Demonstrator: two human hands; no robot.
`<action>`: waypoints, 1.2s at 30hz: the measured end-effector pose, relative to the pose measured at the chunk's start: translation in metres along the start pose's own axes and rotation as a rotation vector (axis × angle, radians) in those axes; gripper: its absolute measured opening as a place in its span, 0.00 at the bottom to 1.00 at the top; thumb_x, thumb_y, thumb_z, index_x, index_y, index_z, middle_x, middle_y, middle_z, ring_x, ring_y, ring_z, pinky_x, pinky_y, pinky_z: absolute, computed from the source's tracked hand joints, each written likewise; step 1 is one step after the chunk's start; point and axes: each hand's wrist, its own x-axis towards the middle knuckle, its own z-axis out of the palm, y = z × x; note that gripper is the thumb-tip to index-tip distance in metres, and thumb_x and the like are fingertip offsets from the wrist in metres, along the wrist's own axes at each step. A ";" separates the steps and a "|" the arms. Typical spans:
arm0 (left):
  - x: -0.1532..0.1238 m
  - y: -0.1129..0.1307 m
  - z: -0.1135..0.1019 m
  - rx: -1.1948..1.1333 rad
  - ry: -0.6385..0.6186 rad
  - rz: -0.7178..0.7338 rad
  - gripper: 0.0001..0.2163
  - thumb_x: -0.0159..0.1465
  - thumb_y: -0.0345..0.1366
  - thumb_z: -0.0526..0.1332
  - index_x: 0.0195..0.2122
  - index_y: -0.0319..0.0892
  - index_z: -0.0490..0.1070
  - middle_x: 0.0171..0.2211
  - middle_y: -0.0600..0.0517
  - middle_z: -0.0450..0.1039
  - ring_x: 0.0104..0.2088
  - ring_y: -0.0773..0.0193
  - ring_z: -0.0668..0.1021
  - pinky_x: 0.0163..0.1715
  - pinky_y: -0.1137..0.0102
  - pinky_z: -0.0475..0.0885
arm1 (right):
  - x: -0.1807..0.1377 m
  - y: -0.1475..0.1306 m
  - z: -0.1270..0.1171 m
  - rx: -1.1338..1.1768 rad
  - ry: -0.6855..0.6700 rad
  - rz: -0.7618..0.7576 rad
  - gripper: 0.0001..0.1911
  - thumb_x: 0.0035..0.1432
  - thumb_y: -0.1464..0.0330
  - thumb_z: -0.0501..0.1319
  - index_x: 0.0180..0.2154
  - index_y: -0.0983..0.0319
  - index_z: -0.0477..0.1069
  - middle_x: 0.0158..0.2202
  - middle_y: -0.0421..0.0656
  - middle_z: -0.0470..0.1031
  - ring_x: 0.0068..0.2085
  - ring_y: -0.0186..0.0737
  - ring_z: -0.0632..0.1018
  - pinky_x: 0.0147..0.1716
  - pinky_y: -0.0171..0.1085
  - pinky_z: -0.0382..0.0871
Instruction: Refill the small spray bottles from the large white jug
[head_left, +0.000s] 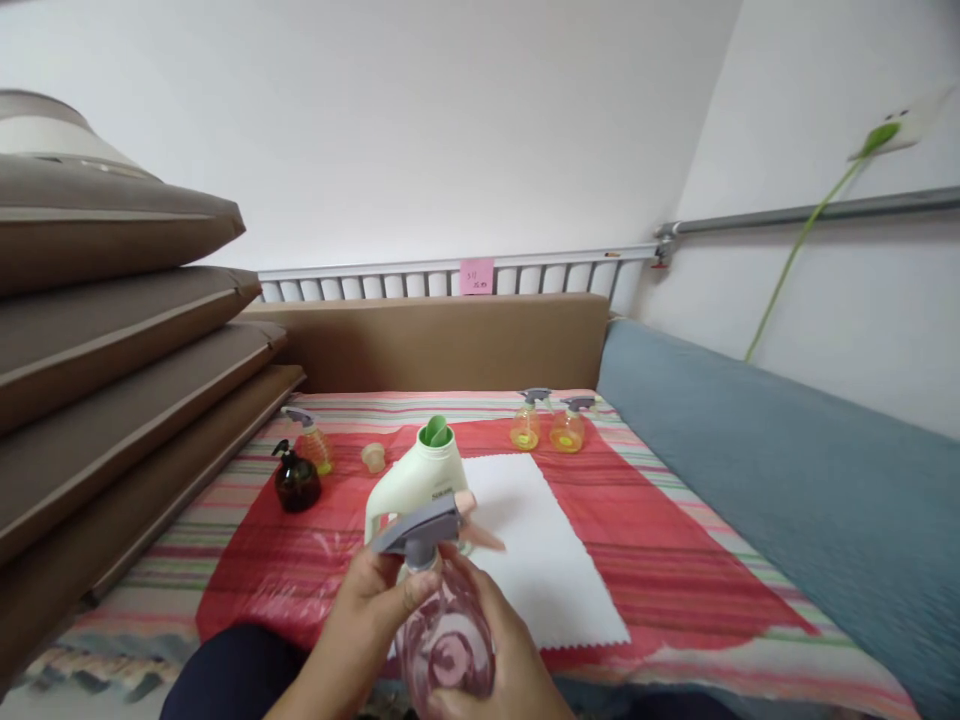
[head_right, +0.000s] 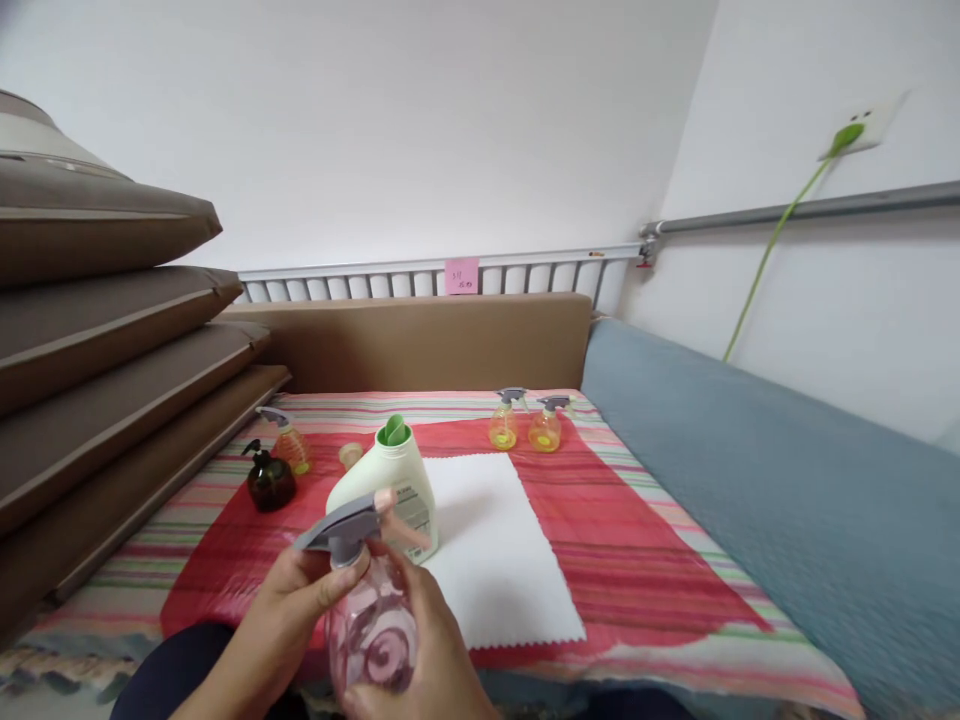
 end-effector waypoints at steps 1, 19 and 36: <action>0.000 -0.002 0.000 0.025 0.030 0.029 0.15 0.52 0.39 0.68 0.40 0.42 0.76 0.37 0.47 0.78 0.42 0.54 0.76 0.45 0.65 0.69 | -0.001 0.000 0.000 0.005 0.008 0.009 0.46 0.38 0.77 0.62 0.60 0.58 0.52 0.58 0.48 0.64 0.54 0.48 0.70 0.52 0.44 0.67; -0.008 0.002 -0.015 0.145 -0.085 -0.007 0.14 0.57 0.42 0.64 0.44 0.46 0.73 0.38 0.50 0.74 0.41 0.59 0.74 0.44 0.68 0.67 | -0.002 -0.001 0.005 0.049 -0.006 0.024 0.46 0.37 0.78 0.62 0.60 0.57 0.53 0.60 0.47 0.62 0.56 0.48 0.69 0.52 0.43 0.67; -0.009 0.014 -0.023 -0.184 0.192 0.175 0.11 0.58 0.39 0.64 0.40 0.42 0.72 0.40 0.48 0.74 0.43 0.57 0.75 0.44 0.65 0.69 | -0.004 0.022 0.010 -0.199 -0.015 0.110 0.46 0.35 0.74 0.65 0.59 0.60 0.54 0.58 0.51 0.64 0.56 0.52 0.68 0.53 0.45 0.64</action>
